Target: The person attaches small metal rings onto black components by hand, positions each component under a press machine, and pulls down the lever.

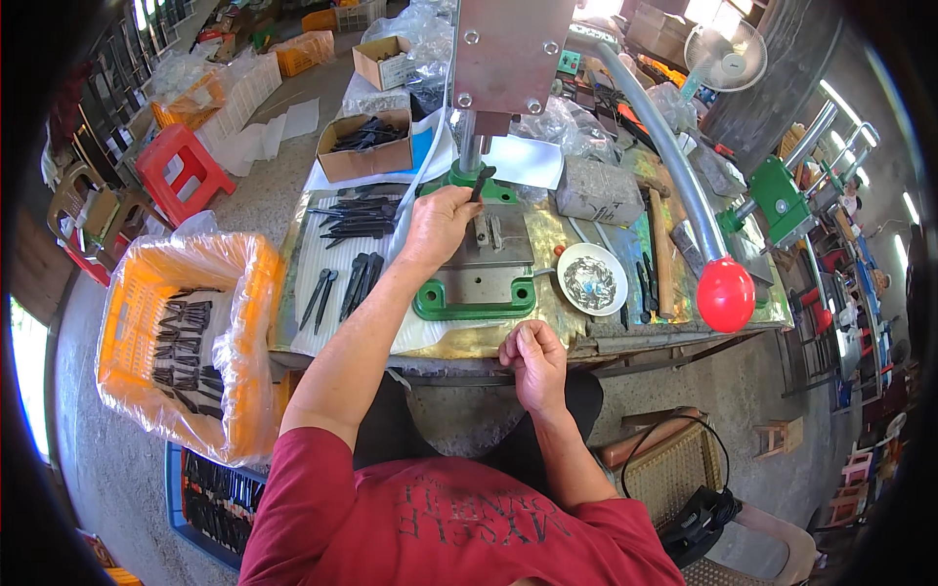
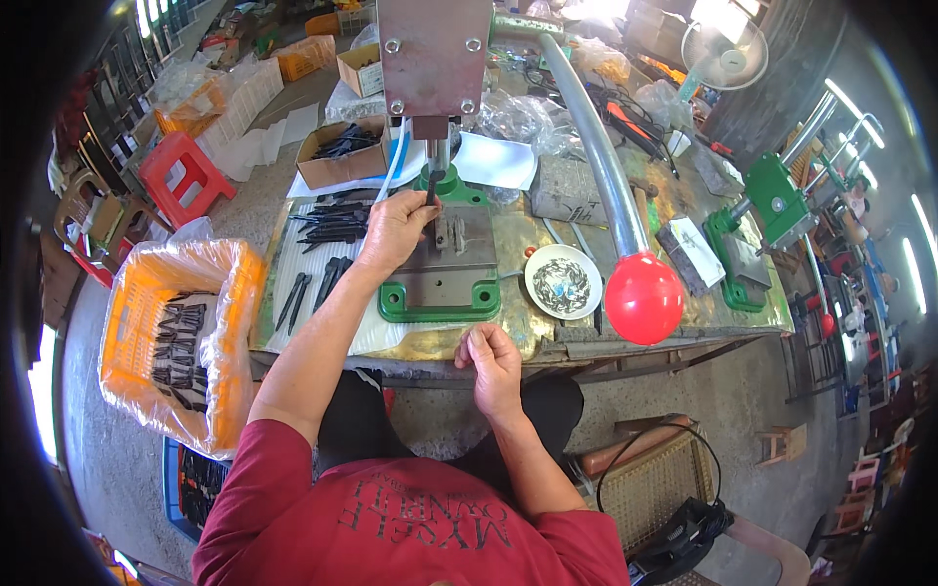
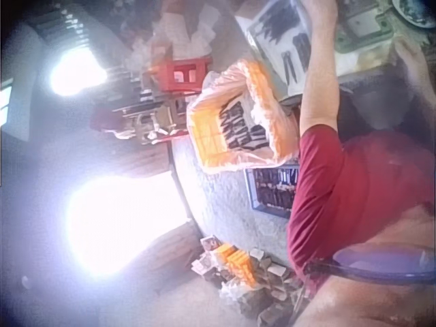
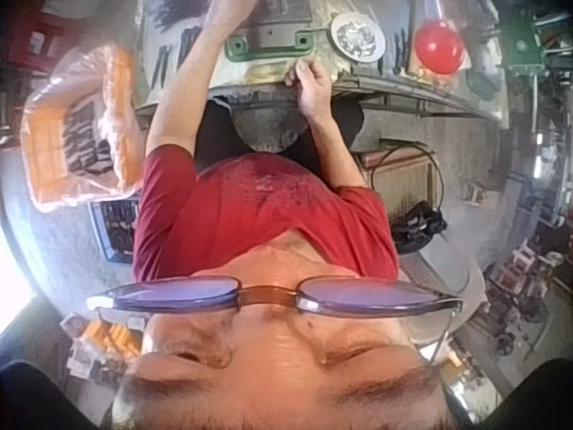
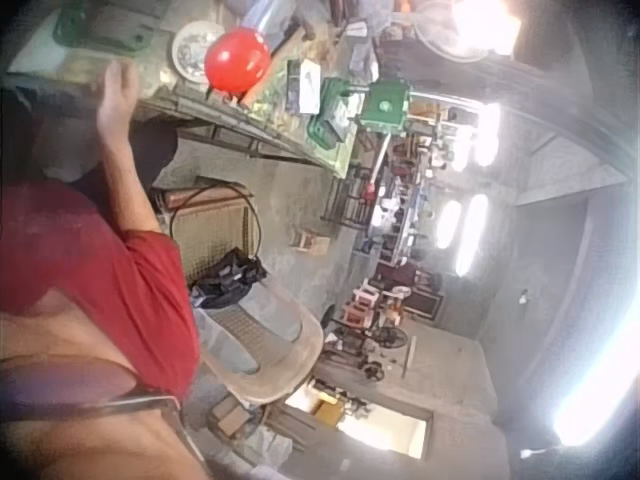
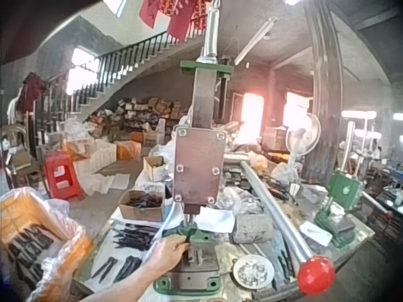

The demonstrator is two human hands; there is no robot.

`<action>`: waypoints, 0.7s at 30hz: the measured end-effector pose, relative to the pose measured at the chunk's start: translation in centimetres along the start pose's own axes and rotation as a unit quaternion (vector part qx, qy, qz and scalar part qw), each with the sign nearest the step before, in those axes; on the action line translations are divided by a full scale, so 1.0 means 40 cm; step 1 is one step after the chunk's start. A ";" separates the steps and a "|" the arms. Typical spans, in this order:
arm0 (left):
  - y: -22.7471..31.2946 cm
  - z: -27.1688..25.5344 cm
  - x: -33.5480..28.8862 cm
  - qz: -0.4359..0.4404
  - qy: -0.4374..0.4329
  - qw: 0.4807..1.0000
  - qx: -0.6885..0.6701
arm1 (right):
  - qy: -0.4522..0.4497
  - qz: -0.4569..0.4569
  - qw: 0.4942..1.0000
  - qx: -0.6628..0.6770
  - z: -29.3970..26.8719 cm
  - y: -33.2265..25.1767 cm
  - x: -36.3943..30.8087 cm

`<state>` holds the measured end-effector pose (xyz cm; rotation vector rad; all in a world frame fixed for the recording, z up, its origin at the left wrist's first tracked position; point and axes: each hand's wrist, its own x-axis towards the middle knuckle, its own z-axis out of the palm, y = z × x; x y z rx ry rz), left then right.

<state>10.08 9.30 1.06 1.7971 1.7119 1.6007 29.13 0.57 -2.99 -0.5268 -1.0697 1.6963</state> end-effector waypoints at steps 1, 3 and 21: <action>-0.004 0.002 -0.001 -0.002 0.006 1.000 0.000 | 0.002 -0.006 1.000 -0.003 0.001 -0.002 0.001; -0.003 0.003 -0.001 -0.002 0.008 1.000 -0.005 | 0.003 -0.019 1.000 -0.014 -0.001 -0.015 0.003; 0.001 0.003 0.001 -0.013 0.009 1.000 -0.013 | 0.101 -0.435 0.887 -0.117 -0.009 -0.317 0.060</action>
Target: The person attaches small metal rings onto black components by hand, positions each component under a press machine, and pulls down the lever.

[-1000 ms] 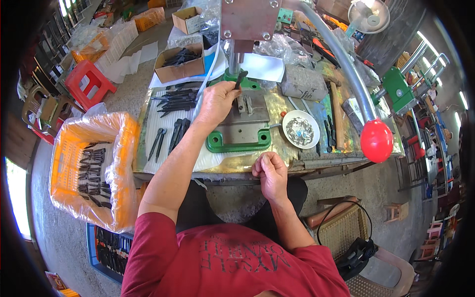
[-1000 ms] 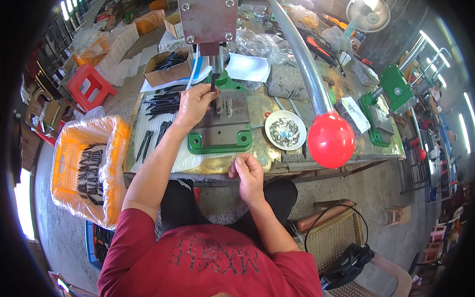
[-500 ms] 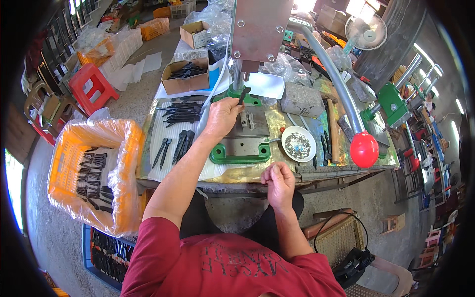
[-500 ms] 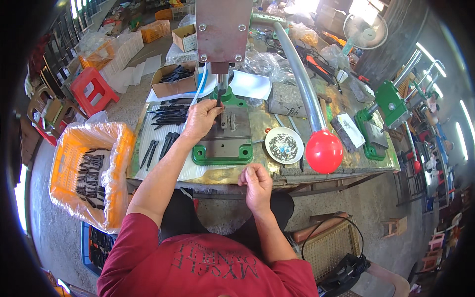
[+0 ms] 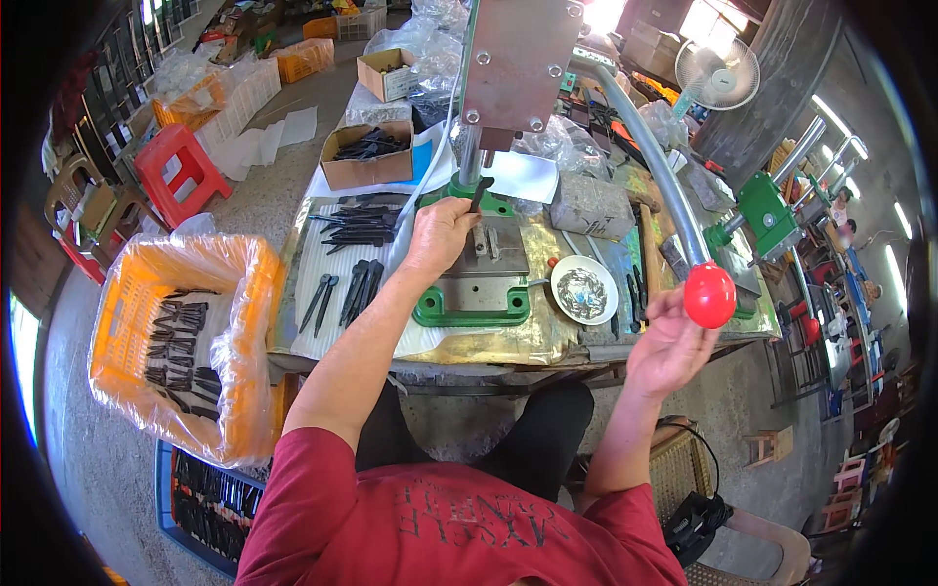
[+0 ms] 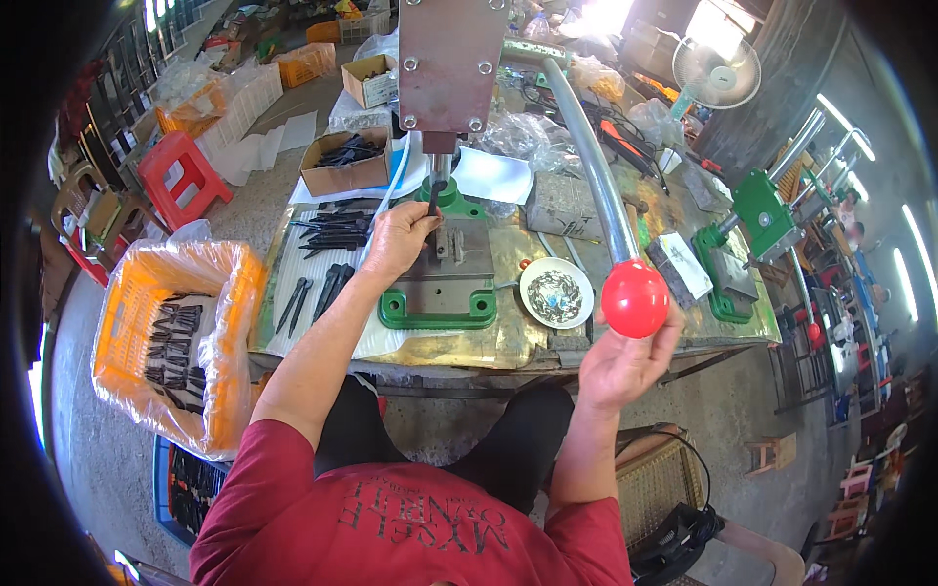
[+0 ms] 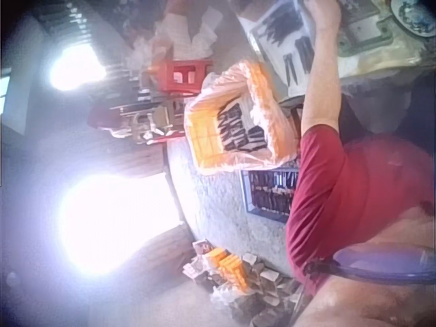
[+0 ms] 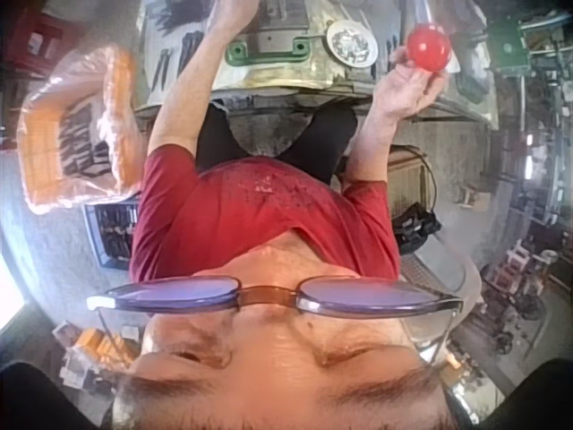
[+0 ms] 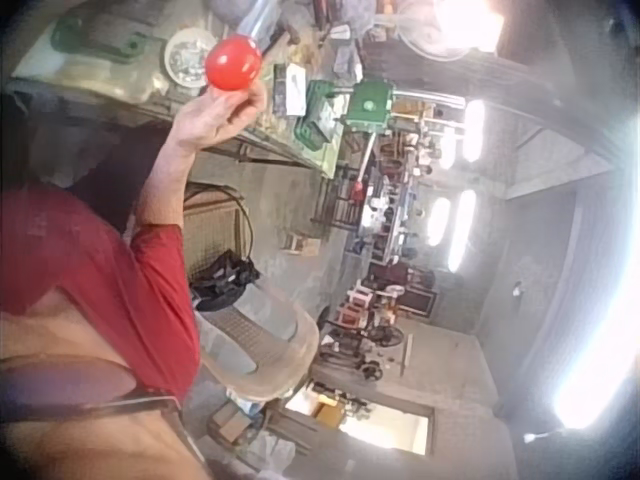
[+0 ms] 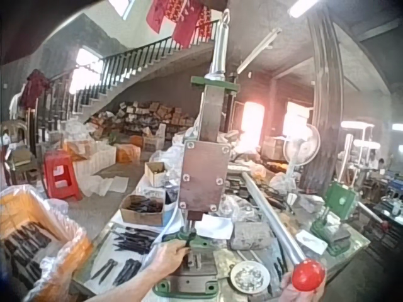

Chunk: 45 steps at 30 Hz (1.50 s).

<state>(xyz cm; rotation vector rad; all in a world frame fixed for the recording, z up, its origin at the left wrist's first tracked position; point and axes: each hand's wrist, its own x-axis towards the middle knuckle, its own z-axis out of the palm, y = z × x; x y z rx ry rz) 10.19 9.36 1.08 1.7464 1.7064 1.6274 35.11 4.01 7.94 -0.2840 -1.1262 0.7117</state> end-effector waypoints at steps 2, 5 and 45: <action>0.000 0.000 0.001 0.001 0.000 1.000 0.003 | 0.001 -0.061 0.998 -0.005 -0.011 -0.014 0.025; -0.003 0.002 0.001 -0.004 0.002 1.000 -0.005 | -0.079 -0.119 0.990 -0.019 0.004 -0.039 0.059; 0.026 -0.006 -0.002 -0.042 -0.002 0.999 -0.023 | -0.228 -0.059 0.960 -0.153 0.128 -0.168 0.112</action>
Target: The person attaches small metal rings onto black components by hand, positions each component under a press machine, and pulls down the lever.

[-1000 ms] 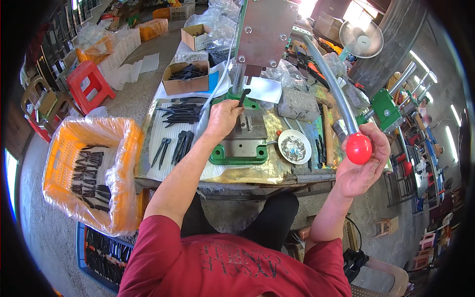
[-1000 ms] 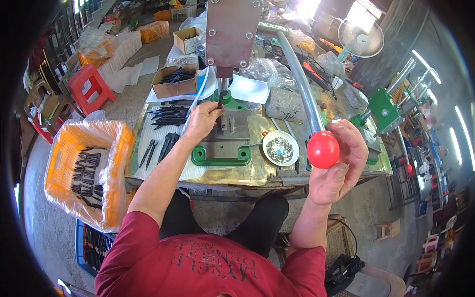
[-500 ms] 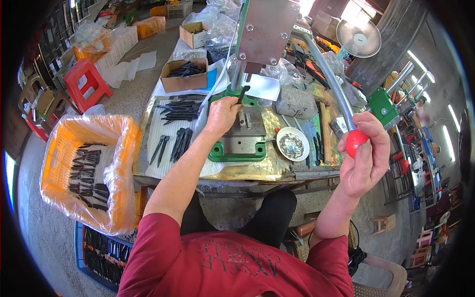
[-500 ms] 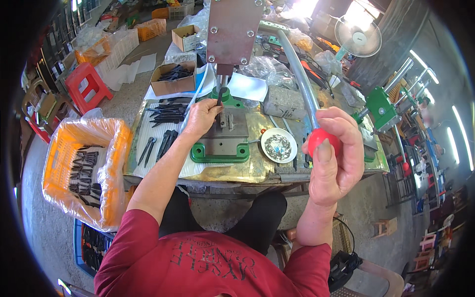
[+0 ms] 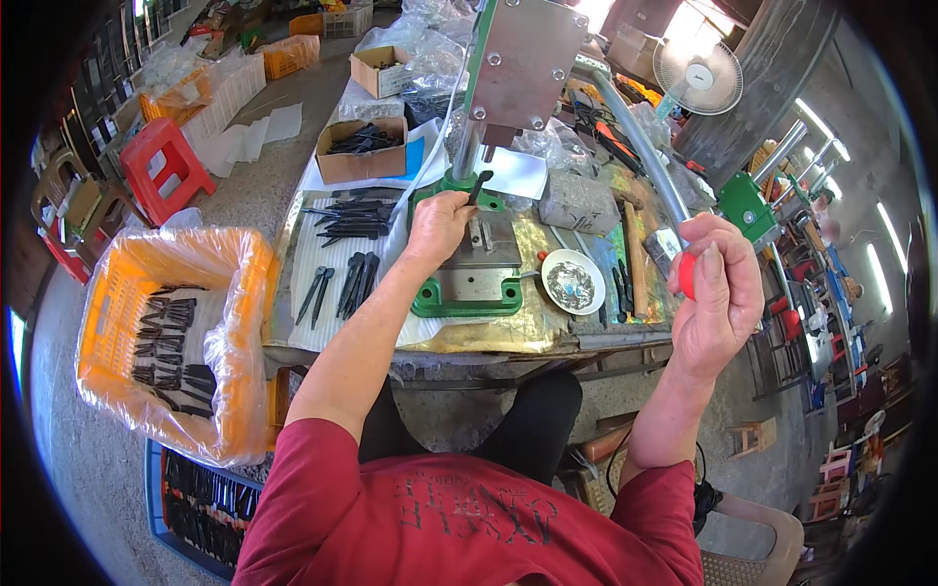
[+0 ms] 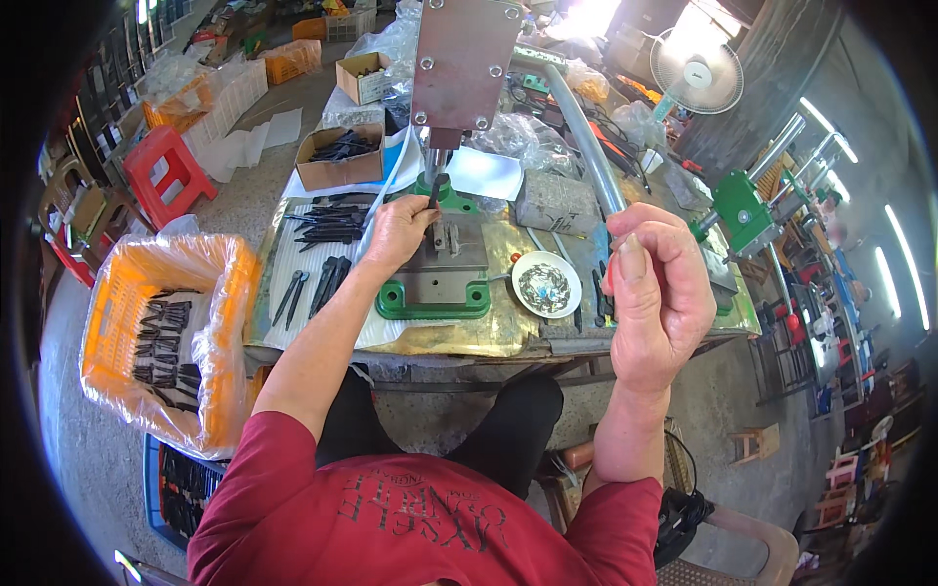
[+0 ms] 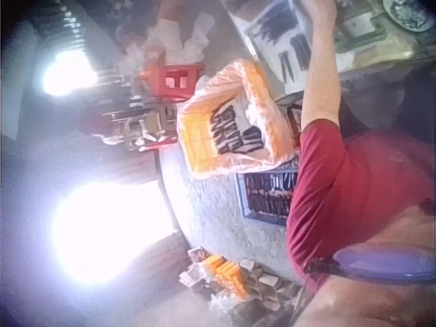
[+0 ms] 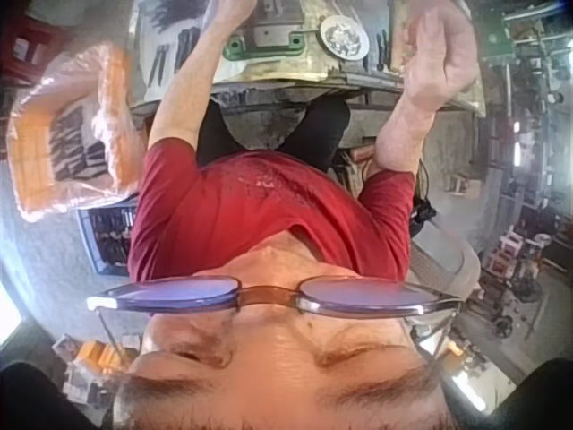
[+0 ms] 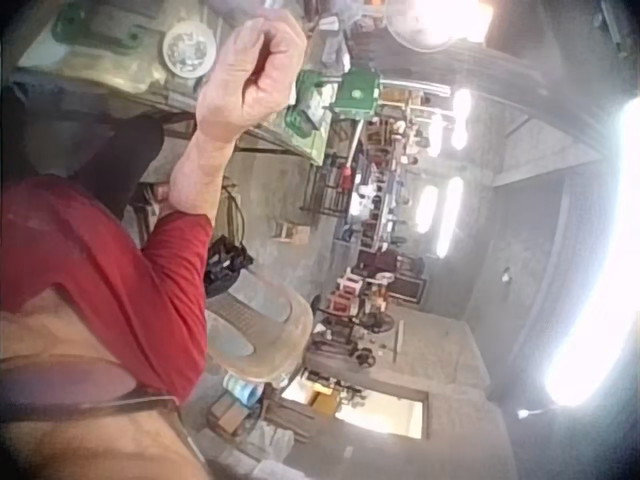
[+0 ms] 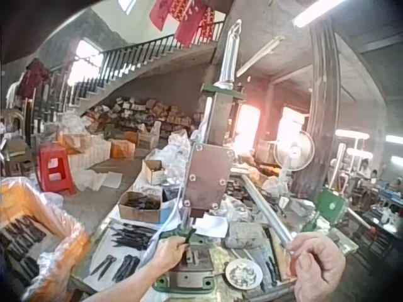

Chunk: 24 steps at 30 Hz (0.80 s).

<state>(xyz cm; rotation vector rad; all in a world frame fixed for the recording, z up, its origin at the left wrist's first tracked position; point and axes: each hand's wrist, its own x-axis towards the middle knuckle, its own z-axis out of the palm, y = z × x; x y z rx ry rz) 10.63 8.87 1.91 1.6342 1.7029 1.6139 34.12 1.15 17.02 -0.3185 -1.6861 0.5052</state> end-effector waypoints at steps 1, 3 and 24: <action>0.001 0.000 0.000 -0.006 -0.001 1.000 0.002 | 0.004 0.005 1.000 -0.002 0.000 -0.003 0.001; 0.004 0.000 0.000 -0.010 -0.006 1.000 0.000 | 0.008 0.012 1.000 -0.005 0.001 -0.005 0.003; -0.020 0.008 0.001 0.076 0.028 0.996 0.049 | -0.041 -0.137 0.971 -0.194 0.072 0.265 -0.166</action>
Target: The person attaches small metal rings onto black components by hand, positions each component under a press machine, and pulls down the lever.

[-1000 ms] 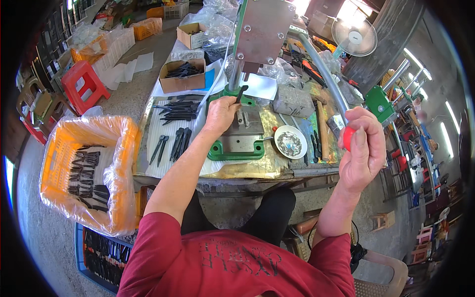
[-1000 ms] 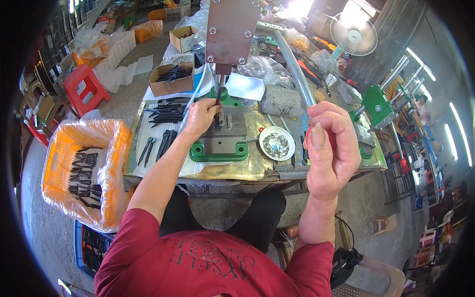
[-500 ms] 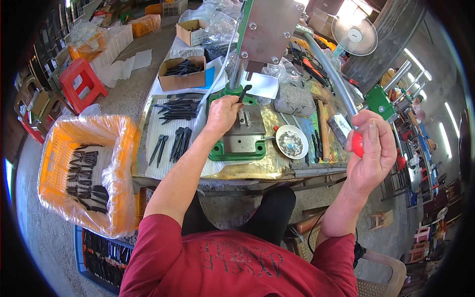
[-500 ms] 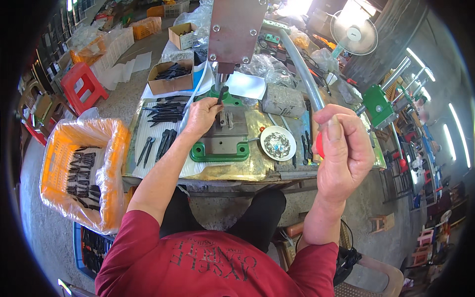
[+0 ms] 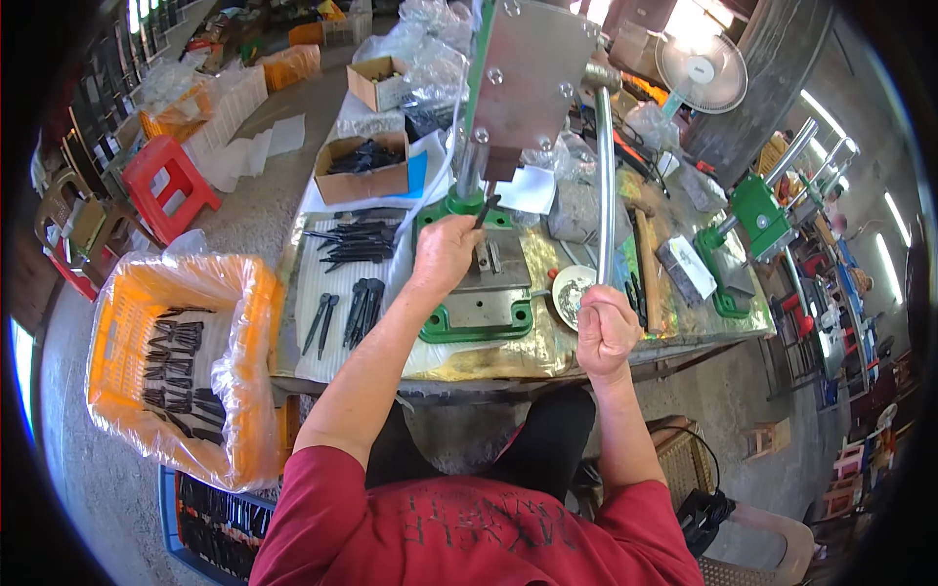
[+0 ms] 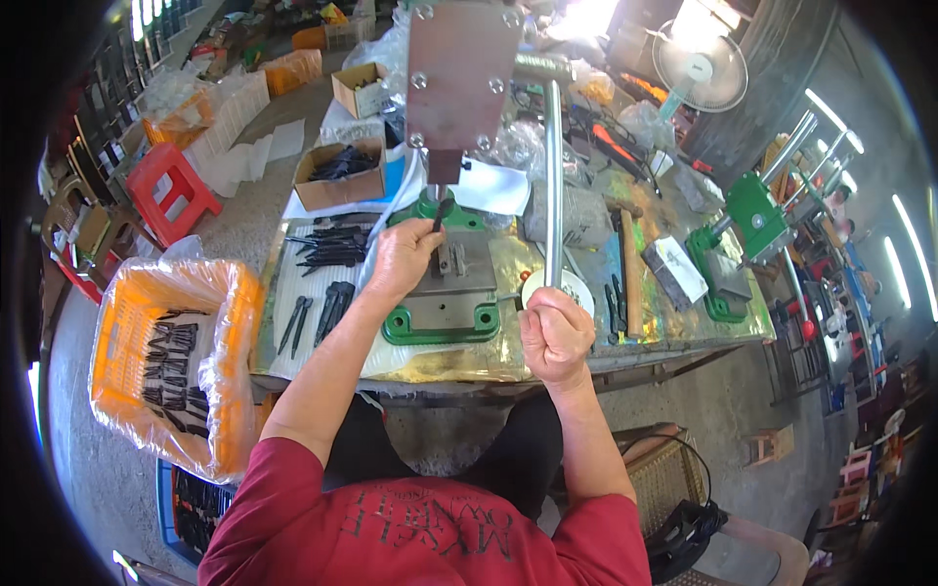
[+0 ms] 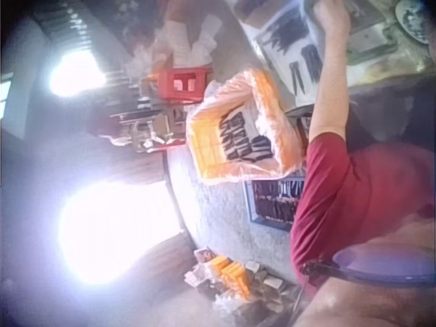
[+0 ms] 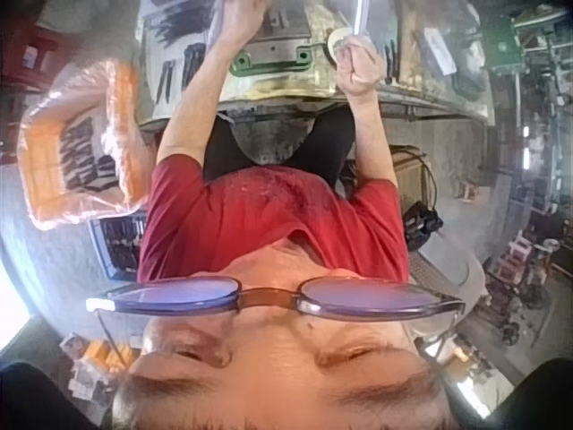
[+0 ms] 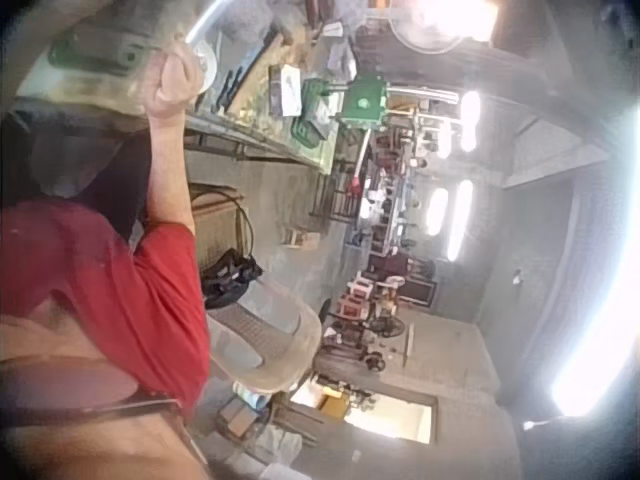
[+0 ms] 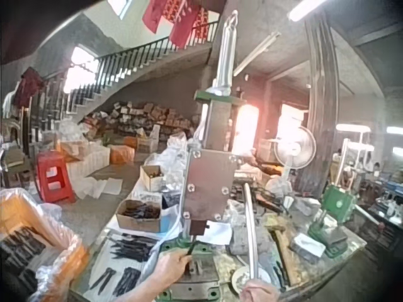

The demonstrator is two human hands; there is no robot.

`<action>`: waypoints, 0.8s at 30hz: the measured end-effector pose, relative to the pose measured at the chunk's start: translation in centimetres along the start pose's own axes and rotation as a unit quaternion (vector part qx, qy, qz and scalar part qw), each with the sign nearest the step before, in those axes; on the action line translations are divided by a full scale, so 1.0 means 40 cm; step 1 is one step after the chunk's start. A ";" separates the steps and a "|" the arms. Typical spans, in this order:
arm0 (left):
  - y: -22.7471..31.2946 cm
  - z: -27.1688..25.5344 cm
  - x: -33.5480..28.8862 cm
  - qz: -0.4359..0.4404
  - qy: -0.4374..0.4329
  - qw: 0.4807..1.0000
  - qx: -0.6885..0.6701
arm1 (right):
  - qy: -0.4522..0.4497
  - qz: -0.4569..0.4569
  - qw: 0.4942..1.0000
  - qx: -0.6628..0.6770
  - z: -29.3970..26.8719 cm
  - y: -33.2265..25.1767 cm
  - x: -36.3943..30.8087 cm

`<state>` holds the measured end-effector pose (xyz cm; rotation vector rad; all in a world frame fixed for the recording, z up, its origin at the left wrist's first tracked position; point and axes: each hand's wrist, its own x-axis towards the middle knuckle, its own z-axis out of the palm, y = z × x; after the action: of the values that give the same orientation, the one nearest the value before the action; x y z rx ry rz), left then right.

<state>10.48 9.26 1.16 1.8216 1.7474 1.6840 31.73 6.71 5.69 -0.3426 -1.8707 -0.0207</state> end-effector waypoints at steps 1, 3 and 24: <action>-0.003 0.005 -0.001 0.004 0.009 1.000 0.001 | -0.003 -0.004 1.000 0.003 -0.002 -0.001 0.000; 0.007 0.001 -0.002 -0.004 -0.001 1.000 -0.006 | -0.013 0.000 1.000 0.000 -0.012 -0.013 0.006; 0.010 -0.008 0.004 -0.022 -0.014 1.000 -0.004 | -0.073 0.251 0.949 0.174 -0.190 -0.180 0.265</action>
<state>10.45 9.08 1.64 1.7801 1.7544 1.6395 34.04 0.78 19.16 -0.5743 -1.8388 0.6898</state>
